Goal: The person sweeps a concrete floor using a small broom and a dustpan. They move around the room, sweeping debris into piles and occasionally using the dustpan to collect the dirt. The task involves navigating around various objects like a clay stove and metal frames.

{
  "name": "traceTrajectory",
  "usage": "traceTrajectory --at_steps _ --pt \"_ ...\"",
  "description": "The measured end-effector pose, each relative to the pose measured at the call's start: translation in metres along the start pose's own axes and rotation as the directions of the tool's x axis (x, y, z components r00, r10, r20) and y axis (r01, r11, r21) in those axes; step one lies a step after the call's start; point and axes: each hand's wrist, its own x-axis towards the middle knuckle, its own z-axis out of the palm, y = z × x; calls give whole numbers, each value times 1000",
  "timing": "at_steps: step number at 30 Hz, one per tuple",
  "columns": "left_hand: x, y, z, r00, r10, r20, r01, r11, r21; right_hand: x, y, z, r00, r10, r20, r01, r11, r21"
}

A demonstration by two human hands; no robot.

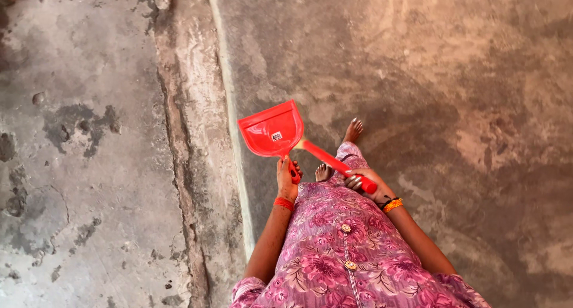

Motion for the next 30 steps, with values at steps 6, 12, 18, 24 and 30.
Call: traceTrajectory --at_steps 6,12,18,24,30 --pt "20 -4 0 999 31 -34 -35 989 -140 -30 -48 22 902 -410 -131 430 877 216" --pt "34 -6 17 996 35 -84 -51 980 -190 -23 -79 45 601 -700 -386 725 681 -105" --pt "53 2 51 989 27 -147 -59 975 -213 -19 -114 66 598 -601 -530 477 799 -367" --pt "69 4 83 986 45 -159 -76 977 -198 11 -153 82 975 -8 -221 -21 991 -130" --pt "87 15 121 982 53 -181 -84 982 -168 21 -204 106 965 210 -155 -238 951 -195"
